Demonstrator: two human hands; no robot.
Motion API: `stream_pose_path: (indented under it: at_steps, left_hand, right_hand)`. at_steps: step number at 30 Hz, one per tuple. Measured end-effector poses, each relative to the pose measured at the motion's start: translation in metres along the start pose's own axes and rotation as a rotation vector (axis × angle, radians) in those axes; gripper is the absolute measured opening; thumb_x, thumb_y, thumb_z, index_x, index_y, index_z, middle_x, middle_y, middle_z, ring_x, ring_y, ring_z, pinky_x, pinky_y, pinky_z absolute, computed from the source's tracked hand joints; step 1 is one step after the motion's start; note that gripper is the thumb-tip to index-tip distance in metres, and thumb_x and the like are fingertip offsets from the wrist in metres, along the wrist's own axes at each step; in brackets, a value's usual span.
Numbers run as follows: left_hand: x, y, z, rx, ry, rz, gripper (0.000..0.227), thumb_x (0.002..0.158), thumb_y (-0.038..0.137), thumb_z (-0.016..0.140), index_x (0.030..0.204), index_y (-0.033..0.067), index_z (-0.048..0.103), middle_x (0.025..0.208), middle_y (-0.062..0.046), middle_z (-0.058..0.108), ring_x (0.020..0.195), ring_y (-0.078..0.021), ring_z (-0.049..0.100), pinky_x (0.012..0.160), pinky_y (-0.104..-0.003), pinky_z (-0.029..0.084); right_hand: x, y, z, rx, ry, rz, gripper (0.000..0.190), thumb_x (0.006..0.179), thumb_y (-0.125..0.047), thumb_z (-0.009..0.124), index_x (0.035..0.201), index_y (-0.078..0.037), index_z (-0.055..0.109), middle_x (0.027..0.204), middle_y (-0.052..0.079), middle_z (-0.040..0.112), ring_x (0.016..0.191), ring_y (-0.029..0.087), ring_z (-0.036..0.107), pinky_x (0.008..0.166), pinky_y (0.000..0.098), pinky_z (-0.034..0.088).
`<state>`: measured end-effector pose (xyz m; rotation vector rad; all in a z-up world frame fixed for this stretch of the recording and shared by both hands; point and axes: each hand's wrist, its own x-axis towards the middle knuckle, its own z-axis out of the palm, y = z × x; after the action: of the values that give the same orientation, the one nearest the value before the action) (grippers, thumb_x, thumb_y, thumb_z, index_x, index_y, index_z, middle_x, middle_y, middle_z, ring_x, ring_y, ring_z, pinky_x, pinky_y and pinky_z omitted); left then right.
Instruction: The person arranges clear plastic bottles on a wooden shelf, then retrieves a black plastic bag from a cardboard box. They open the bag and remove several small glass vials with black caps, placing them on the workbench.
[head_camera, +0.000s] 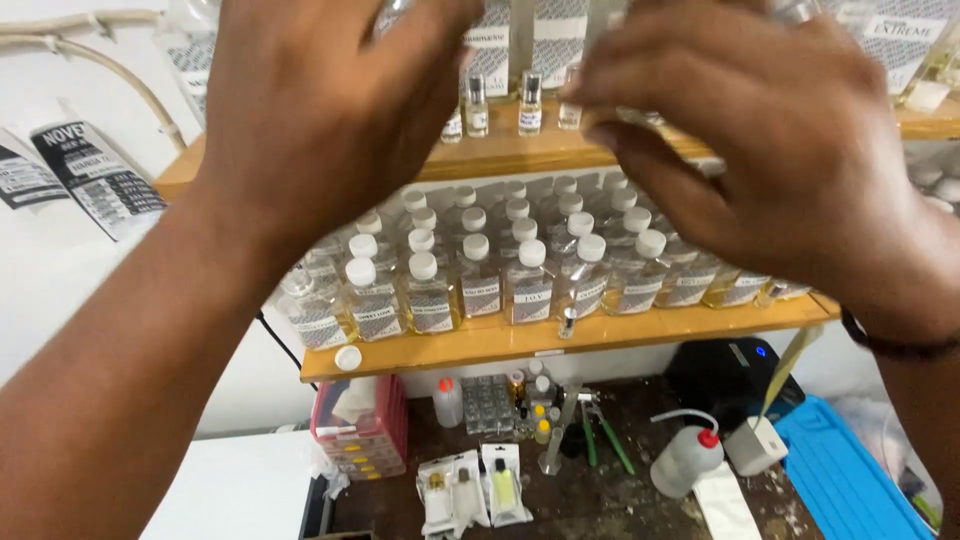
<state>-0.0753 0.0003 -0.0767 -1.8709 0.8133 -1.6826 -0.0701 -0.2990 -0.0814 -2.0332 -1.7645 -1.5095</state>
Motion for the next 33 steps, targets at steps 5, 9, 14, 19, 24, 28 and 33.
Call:
stream_pose_path:
  at_steps: [5, 9, 14, 19, 24, 28, 33]
  left_hand:
    - [-0.054, 0.074, -0.051, -0.322, 0.118, 0.05, 0.026, 0.101, 0.002, 0.093, 0.116, 0.0101, 0.073, 0.109, -0.012, 0.079, 0.104, -0.0309, 0.069, 0.098, -0.049, 0.045]
    - [-0.11, 0.137, -0.087, -0.504, 0.025, -0.001, 0.016, 0.097, 0.001, 0.083, 0.105, 0.0093, 0.072, 0.101, -0.01, 0.074, 0.096, -0.0255, 0.073, 0.093, -0.048, 0.048]
    - [-0.212, 0.23, -0.089, -0.83, -0.116, -0.483, 0.016, 0.094, 0.018, 0.065, 0.107, 0.0111, 0.07, 0.113, -0.013, 0.069, 0.102, -0.032, 0.064, 0.09, -0.047, 0.051]
    - [-0.283, 0.325, -0.083, -0.956, -0.237, -0.972, 0.014, 0.091, 0.014, 0.071, 0.103, 0.007, 0.073, 0.109, -0.009, 0.068, 0.1, -0.0245, 0.065, 0.086, -0.038, 0.052]
    - [-0.33, 0.375, -0.094, -1.153, -0.586, -1.302, 0.019, 0.094, 0.024, 0.068, 0.104, 0.0122, 0.079, 0.111, -0.003, 0.068, 0.106, -0.0234, 0.065, 0.091, -0.043, 0.053]
    - [-0.337, 0.375, -0.097, -1.332, -0.841, -1.403, 0.023, 0.093, 0.027, 0.07, 0.112, 0.0177, 0.079, 0.113, 0.002, 0.068, 0.099, -0.0182, 0.069, 0.073, -0.036, 0.053]
    - [-0.309, 0.363, -0.097, -1.468, -1.028, -1.452, 0.038, 0.09, 0.029, 0.076, 0.127, 0.0232, 0.073, 0.123, 0.002, 0.07, 0.109, -0.0156, 0.07, 0.086, -0.029, 0.053]
  right_hand:
    - [-0.066, -0.07, -0.008, 0.289, -0.132, 0.028, 0.006, 0.09, 0.0, 0.073, 0.094, 0.004, 0.073, 0.094, 0.02, 0.077, 0.084, 0.03, 0.077, 0.077, 0.0416, 0.067]
    - [-0.176, -0.117, 0.028, 0.444, -0.406, 0.228, 0.025, 0.098, -0.011, 0.054, 0.116, -0.002, 0.067, 0.112, 0.008, 0.072, 0.098, 0.03, 0.068, 0.087, 0.0448, 0.053]
    - [-0.387, -0.201, 0.124, 0.609, -1.153, 0.988, 0.057, 0.084, -0.007, 0.056, 0.139, -0.024, 0.06, 0.136, 0.01, 0.064, 0.121, 0.031, 0.065, 0.102, 0.0428, 0.052]
    - [-0.414, -0.289, 0.15, 0.675, -1.463, 1.083, 0.079, 0.091, 0.001, 0.065, 0.155, -0.032, 0.034, 0.169, 0.007, 0.012, 0.147, 0.036, 0.029, 0.117, 0.0536, 0.041]
    - [-0.465, -0.336, 0.18, 0.633, -1.463, 1.045, 0.068, 0.09, 0.019, 0.046, 0.144, -0.023, 0.049, 0.155, 0.011, 0.039, 0.129, 0.04, 0.052, 0.078, 0.0559, 0.058]
    - [-0.473, -0.343, 0.188, 0.665, -1.403, 1.123, 0.051, 0.092, 0.005, 0.055, 0.138, -0.017, 0.054, 0.142, 0.008, 0.049, 0.113, 0.037, 0.062, 0.084, 0.0538, 0.055]
    - [-0.389, -0.317, 0.168, 0.703, -1.416, 1.176, 0.043, 0.101, -0.042, 0.061, 0.138, -0.022, 0.052, 0.137, 0.003, 0.056, 0.092, 0.027, 0.072, 0.081, 0.0468, 0.06]
